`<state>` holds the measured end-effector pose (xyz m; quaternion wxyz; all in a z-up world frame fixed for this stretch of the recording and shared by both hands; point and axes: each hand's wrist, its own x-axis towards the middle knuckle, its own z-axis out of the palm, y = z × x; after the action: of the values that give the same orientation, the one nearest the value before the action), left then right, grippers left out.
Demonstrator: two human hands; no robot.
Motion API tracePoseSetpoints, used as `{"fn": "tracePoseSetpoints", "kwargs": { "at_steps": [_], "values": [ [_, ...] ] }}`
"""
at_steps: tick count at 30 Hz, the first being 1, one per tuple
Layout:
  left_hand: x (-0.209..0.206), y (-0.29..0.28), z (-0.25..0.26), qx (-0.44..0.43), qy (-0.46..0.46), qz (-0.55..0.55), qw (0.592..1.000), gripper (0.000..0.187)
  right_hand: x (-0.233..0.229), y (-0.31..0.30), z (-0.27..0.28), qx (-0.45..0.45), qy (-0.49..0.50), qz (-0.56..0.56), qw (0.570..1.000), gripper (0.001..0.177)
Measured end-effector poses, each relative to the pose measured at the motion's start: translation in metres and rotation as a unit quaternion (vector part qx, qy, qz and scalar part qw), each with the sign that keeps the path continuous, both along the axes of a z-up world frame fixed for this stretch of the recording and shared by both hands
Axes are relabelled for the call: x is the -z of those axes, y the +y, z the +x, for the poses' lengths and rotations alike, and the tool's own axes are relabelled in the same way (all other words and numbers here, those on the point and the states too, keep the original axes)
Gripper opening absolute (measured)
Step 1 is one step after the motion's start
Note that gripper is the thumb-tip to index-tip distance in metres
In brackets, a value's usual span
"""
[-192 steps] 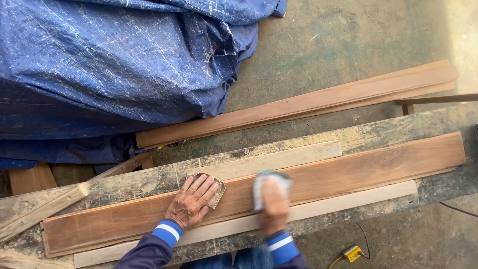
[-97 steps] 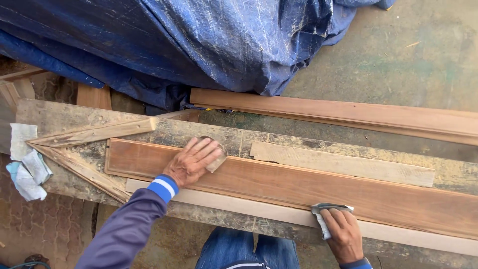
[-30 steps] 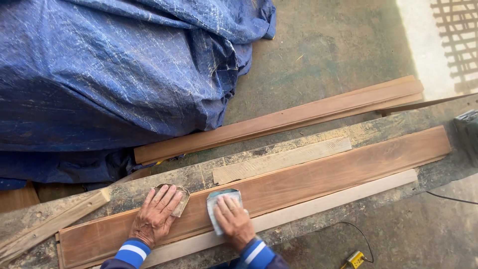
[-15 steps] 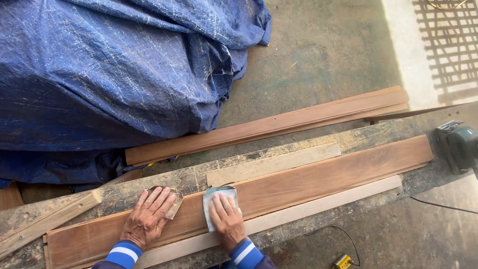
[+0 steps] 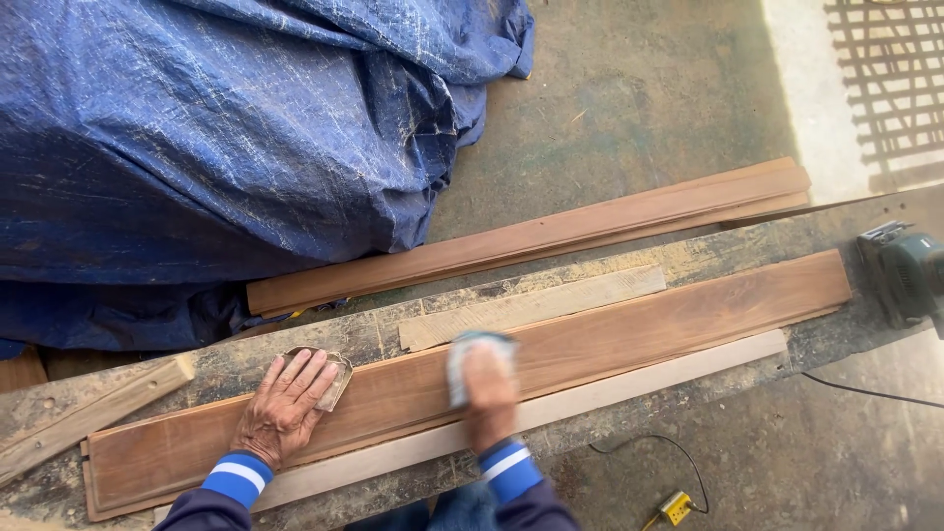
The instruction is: Sanding wooden planks manually using sandpaper on a workbench.
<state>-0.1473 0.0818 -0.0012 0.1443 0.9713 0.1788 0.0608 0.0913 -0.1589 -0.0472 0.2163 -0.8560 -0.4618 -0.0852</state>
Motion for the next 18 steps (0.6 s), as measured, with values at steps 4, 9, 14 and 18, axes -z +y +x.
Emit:
{"fn": "tracePoseSetpoints", "kwargs": {
  "at_steps": [4,9,14,18],
  "values": [
    [0.022,-0.007,-0.005,0.025,0.004,0.029,0.999,0.064,-0.003,-0.020,-0.017,-0.171,0.052,-0.004,0.984,0.041],
    [0.000,-0.021,0.001,0.179,0.018,-0.038,0.983,0.067,0.014,-0.106,0.132,0.091,0.013,-0.027,0.995,0.036],
    [0.003,-0.022,-0.001,0.180,0.014,-0.039,0.983,0.068,0.000,-0.059,0.074,0.140,0.045,-0.061,0.987,0.034],
    [0.000,-0.021,-0.001,0.174,0.014,-0.042,0.984,0.069,0.010,-0.012,-0.051,-0.072,0.088,-0.007,0.993,0.053]
  ]
}}
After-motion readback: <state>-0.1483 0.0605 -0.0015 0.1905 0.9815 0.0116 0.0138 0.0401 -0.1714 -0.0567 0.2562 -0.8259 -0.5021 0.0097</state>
